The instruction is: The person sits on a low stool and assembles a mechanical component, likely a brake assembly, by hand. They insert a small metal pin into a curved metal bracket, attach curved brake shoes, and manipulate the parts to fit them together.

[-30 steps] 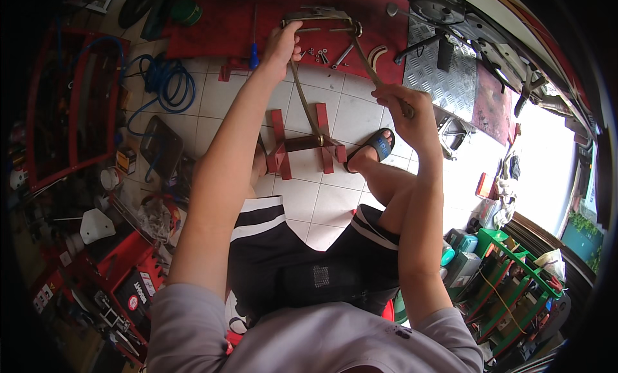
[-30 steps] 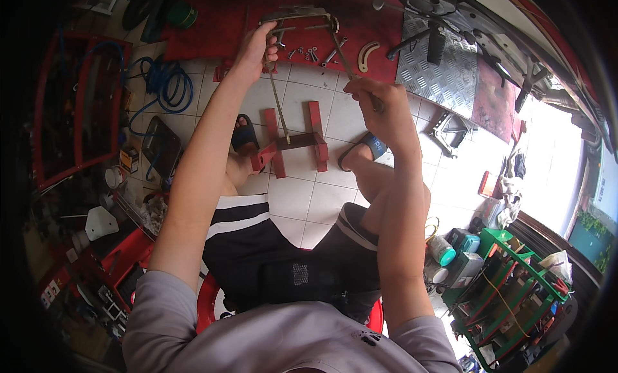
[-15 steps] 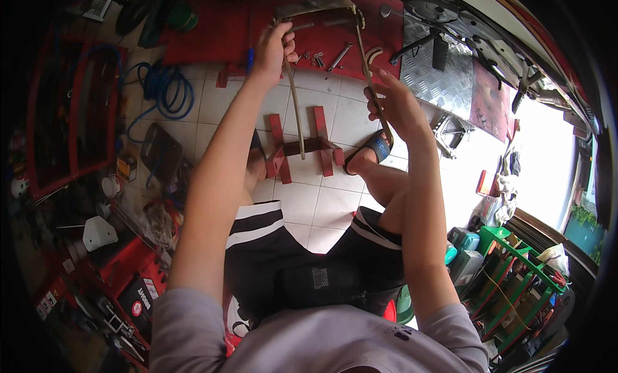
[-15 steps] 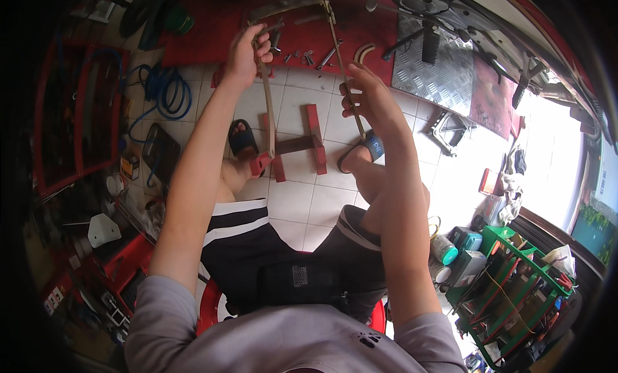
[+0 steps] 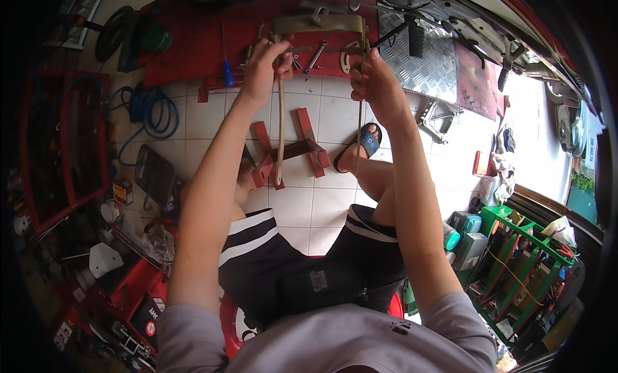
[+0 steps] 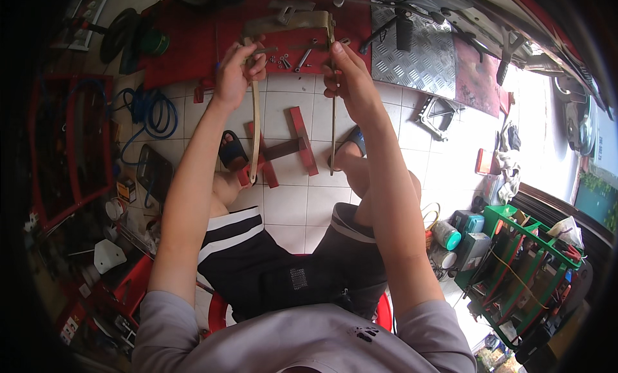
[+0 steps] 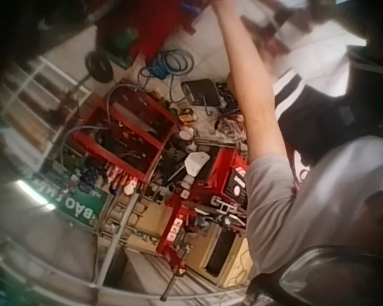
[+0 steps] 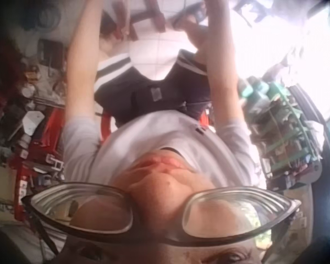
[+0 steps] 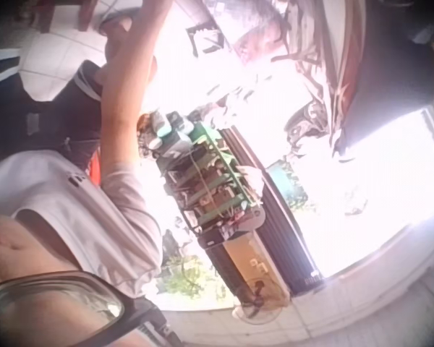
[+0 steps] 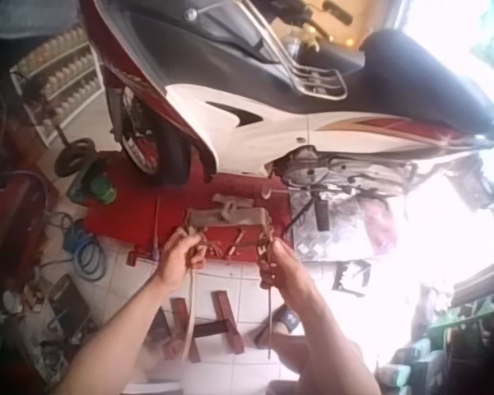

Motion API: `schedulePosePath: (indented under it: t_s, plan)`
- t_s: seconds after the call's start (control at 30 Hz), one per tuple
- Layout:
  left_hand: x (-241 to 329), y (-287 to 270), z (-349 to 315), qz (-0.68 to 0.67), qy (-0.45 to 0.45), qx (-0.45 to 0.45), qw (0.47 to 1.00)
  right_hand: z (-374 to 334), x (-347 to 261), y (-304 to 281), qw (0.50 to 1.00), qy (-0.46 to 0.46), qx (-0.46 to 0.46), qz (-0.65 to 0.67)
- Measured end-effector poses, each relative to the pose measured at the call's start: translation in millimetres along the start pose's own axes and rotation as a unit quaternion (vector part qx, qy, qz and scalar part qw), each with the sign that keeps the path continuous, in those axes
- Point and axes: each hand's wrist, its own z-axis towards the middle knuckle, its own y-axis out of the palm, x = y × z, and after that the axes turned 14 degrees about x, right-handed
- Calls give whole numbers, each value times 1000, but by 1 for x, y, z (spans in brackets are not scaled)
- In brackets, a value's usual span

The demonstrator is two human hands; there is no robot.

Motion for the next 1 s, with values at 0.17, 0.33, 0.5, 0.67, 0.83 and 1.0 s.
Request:
schedulePosePath:
  t_s: [0.17, 0.33, 0.5, 0.67, 0.83, 1.0]
  plan:
    - [-5, 10, -10, -18, 29, 15, 999, 4, -6, -8, 997, 65, -11, 46]
    - [-22, 24, -26, 15, 42, 58, 997, 6, -12, -16, 996, 70, 39, 30]
    - [0, 13, -32, 56, 63, -22, 996, 7, -11, -13, 995, 82, 10, 59]
    - [12, 15, -27, 125, 88, -16, 988, 6, -7, -2, 996, 48, -8, 78]
    - [5, 20, -28, 284, 214, -73, 932, 2, -7, 0, 999, -9, 43, 3]
    - [5, 22, -31, 252, 232, -77, 936, -1, -6, 0, 992, -91, 48, -74]
